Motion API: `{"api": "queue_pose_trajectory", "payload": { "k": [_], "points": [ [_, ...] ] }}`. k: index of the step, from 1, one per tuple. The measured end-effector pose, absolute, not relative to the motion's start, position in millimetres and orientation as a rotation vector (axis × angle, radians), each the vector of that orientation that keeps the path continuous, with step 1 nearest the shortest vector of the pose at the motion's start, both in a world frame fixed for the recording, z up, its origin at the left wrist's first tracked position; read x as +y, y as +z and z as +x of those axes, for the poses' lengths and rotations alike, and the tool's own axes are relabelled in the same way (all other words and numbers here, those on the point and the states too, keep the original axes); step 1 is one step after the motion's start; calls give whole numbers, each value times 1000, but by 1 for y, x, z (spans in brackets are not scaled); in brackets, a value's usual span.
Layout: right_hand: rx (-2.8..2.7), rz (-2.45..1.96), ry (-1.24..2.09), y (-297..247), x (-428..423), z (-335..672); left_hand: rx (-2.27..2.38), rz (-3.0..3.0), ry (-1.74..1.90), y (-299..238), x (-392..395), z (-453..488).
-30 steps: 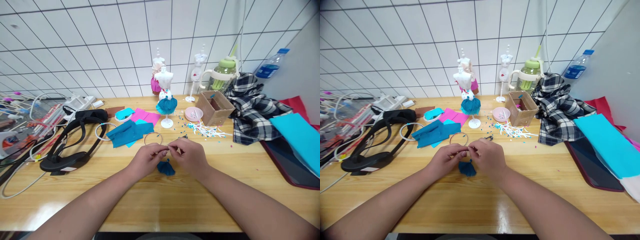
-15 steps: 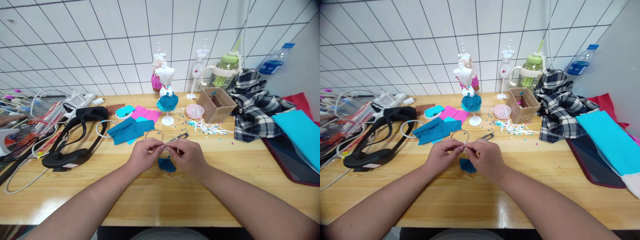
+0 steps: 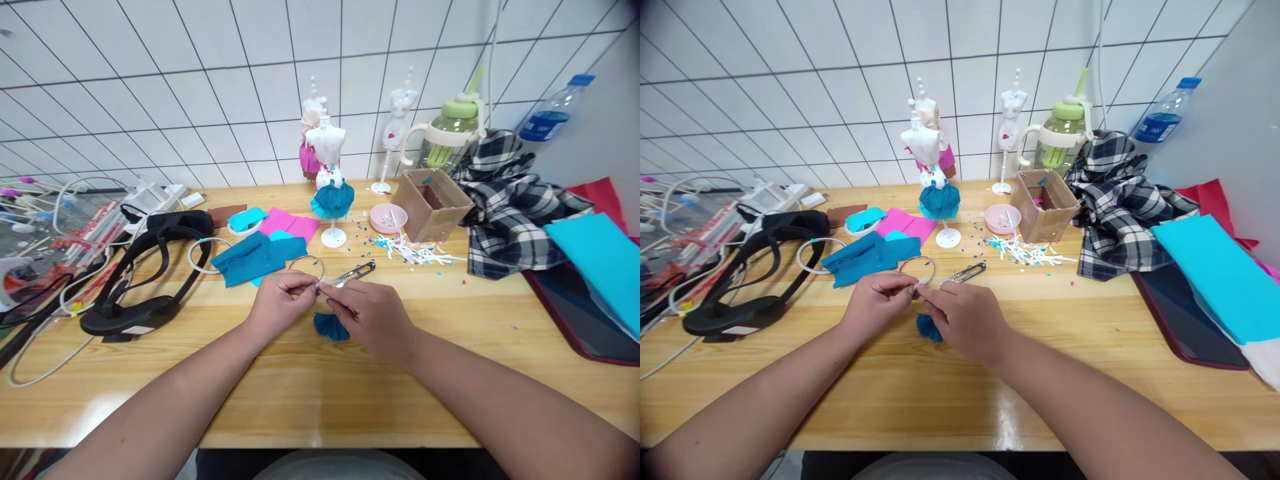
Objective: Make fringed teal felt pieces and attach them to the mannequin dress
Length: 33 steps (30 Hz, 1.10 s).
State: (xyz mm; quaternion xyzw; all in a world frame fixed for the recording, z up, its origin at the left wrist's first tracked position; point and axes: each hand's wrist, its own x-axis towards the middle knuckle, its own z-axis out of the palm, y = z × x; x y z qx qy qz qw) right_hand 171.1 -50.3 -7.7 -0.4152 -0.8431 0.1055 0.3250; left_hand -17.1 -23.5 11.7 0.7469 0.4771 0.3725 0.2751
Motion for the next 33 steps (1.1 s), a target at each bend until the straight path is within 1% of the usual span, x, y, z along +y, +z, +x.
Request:
{"api": "queue_pose_trajectory", "payload": {
  "k": [5, 10, 13, 23, 33],
  "points": [
    [-2147, -1132, 280, -5, -50, 171, 1294, 1942, 985, 13, -26, -16],
    [-2012, -1177, 473, -3, -45, 171, 1286, 1909, 948, 12, -28, -15],
    [-1998, -1159, 517, -3, -44, 172, 1285, 1895, 933, 12, -29, -15],
    [-2191, -1035, 397, -6, -51, 172, 1343, 1890, 869, 12, -28, -15],
    [-2231, -1121, 310, -5, -50, 173, 1336, 1909, 839, 10, -25, -15]
  ]
}}
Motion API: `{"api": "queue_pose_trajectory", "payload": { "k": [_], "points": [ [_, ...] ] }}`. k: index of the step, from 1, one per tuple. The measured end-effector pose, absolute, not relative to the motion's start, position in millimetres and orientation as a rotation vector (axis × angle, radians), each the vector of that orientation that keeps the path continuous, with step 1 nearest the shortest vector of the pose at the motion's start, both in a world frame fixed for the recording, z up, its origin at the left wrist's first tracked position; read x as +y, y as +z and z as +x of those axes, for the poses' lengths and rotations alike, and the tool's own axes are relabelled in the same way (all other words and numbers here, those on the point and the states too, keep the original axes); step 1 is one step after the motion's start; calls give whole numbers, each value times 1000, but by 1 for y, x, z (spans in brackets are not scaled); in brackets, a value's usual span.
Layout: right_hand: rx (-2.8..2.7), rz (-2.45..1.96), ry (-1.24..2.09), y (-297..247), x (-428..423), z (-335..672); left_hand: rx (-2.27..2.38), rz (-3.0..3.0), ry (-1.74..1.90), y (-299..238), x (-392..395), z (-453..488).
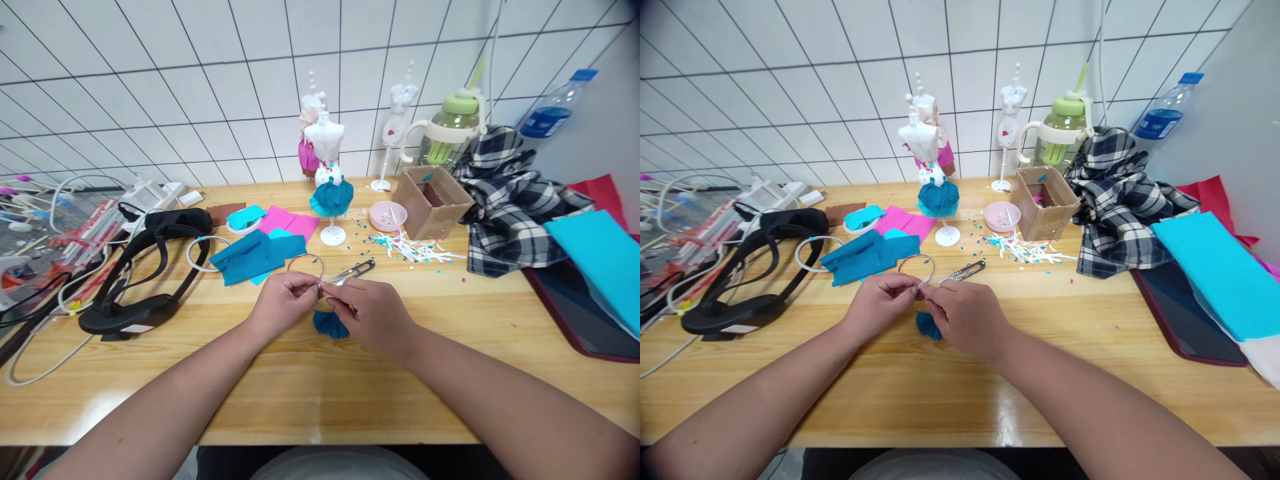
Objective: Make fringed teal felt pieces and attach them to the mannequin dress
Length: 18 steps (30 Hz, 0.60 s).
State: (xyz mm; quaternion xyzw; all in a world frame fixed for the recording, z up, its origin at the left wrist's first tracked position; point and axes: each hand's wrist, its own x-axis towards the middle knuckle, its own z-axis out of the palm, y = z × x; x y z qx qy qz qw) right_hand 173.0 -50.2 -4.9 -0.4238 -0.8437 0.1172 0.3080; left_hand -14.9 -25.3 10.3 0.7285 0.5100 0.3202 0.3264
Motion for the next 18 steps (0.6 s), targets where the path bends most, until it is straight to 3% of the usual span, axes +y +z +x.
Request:
{"api": "queue_pose_trajectory", "payload": {
  "k": [9, 18],
  "points": [
    [-2160, -1204, 249, -4, -49, 172, 1330, 1827, 824, 11, -28, -11],
    [-2070, -1199, 417, -2, -46, 173, 1280, 1769, 838, 12, -30, -11]
  ]
}}
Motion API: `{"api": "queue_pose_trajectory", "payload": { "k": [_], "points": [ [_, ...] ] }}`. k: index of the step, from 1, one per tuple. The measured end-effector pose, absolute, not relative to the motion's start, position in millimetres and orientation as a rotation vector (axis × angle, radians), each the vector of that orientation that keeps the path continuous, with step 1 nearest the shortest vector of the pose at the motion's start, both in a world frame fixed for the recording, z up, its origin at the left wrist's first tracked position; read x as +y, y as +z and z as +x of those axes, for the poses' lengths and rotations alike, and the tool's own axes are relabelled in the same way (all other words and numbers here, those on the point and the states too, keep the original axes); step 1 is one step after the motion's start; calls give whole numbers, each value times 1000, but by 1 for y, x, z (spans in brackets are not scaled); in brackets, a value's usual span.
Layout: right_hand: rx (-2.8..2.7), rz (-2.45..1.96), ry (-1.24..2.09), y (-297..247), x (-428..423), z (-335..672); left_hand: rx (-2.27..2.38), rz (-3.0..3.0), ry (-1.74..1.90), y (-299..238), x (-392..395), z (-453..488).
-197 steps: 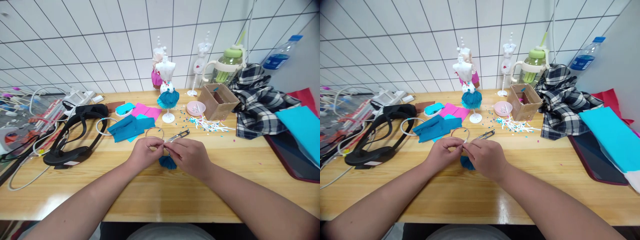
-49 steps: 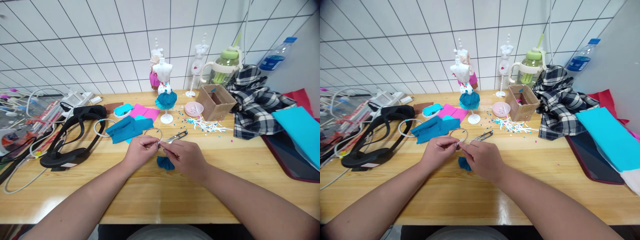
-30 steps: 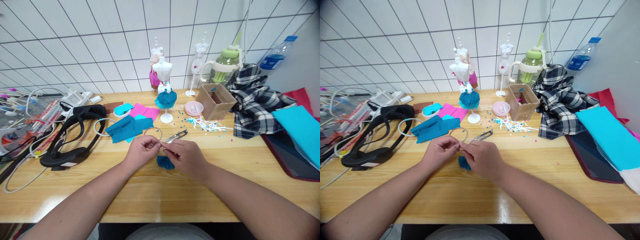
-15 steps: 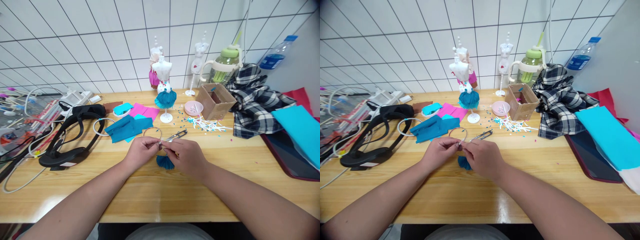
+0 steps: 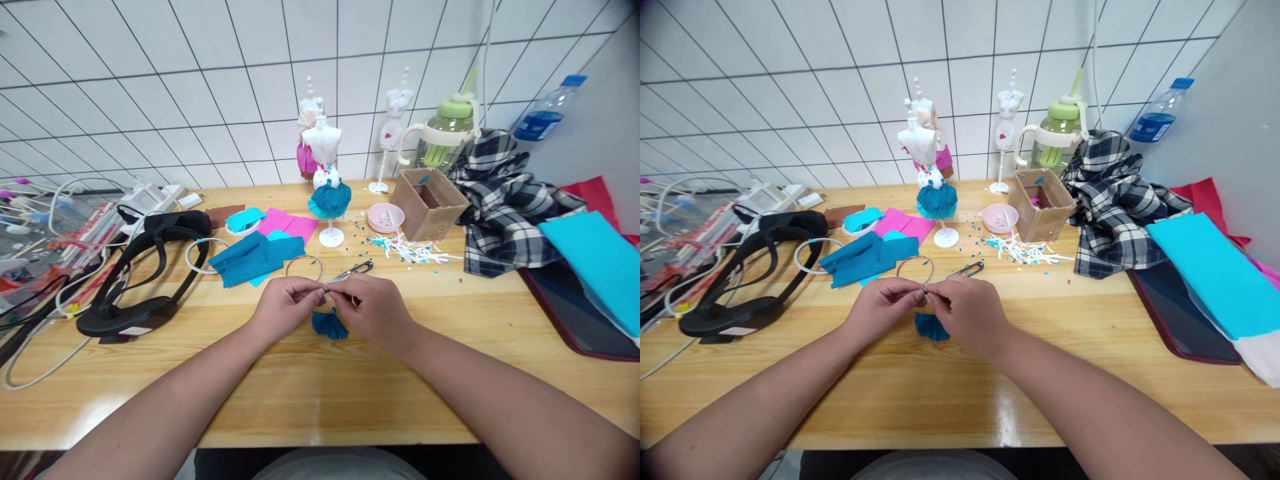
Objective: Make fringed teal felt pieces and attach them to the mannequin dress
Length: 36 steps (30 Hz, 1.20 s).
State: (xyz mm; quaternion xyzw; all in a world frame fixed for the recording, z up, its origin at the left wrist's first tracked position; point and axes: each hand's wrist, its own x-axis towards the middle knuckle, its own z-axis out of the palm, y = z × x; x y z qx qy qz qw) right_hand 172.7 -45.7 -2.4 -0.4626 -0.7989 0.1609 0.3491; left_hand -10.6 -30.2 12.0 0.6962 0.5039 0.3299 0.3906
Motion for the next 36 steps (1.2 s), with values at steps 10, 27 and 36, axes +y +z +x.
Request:
{"api": "queue_pose_trajectory", "payload": {
  "k": [10, 27, 36],
  "points": [
    [-2101, -1120, 405, -5, -49, 172, 1340, 1850, 856, 8, -28, -14],
    [-2115, -1229, 395, -1, -46, 174, 1380, 1958, 715, 9, -32, -12],
    [-2025, -1274, 498, -1, -45, 173, 1381, 2008, 688, 10, -33, -12]
  ]
}}
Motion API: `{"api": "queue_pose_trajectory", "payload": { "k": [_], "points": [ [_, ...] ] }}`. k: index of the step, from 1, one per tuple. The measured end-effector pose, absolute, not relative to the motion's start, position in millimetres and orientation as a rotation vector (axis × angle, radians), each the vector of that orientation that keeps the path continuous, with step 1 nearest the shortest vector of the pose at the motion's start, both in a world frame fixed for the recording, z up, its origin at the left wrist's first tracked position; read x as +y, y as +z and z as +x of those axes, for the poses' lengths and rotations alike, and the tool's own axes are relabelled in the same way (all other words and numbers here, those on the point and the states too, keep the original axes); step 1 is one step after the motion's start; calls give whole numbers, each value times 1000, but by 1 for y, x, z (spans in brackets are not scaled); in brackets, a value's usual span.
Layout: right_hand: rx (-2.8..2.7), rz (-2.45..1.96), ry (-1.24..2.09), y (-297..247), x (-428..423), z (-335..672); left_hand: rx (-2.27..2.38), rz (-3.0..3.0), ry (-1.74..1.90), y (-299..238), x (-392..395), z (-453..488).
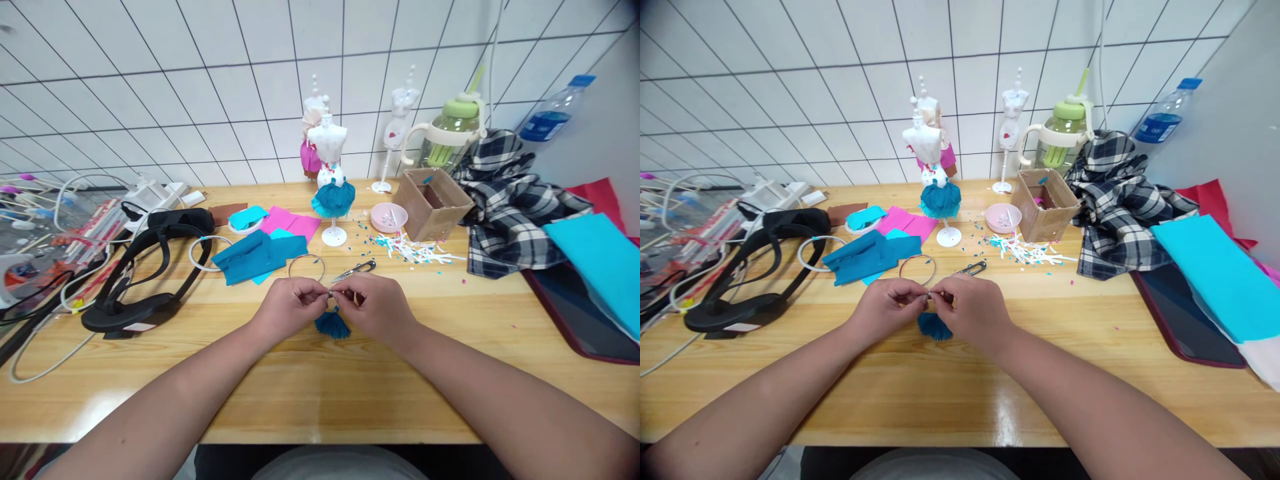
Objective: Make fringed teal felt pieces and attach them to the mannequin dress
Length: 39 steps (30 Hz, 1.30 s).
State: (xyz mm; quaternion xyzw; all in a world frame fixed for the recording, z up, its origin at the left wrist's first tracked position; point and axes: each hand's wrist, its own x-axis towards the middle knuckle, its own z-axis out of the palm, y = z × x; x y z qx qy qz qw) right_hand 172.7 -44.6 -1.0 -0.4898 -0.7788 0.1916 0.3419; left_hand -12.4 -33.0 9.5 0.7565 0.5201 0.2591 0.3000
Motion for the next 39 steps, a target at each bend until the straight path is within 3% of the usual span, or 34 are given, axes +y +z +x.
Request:
{"api": "queue_pose_trajectory", "payload": {
  "k": [4, 14, 19, 27, 39],
  "points": [
    [-2016, -1302, 528, 0, -44, 171, 1325, 2048, 720, 9, -33, -11],
    [-1680, -1360, 956, -11, -21, 180, 1181, 1962, 773, 9, -33, -12],
    [-1626, -1461, 814, -11, -7, 197, 1145, 1963, 781, 9, -33, -13],
    [-1653, -1837, 277, -5, 19, 243, 1155, 2007, 803, 7, -31, -16],
    [-1635, -1802, 298, -10, 19, 241, 1263, 1997, 828, 10, -30, -16]
  ]
}}
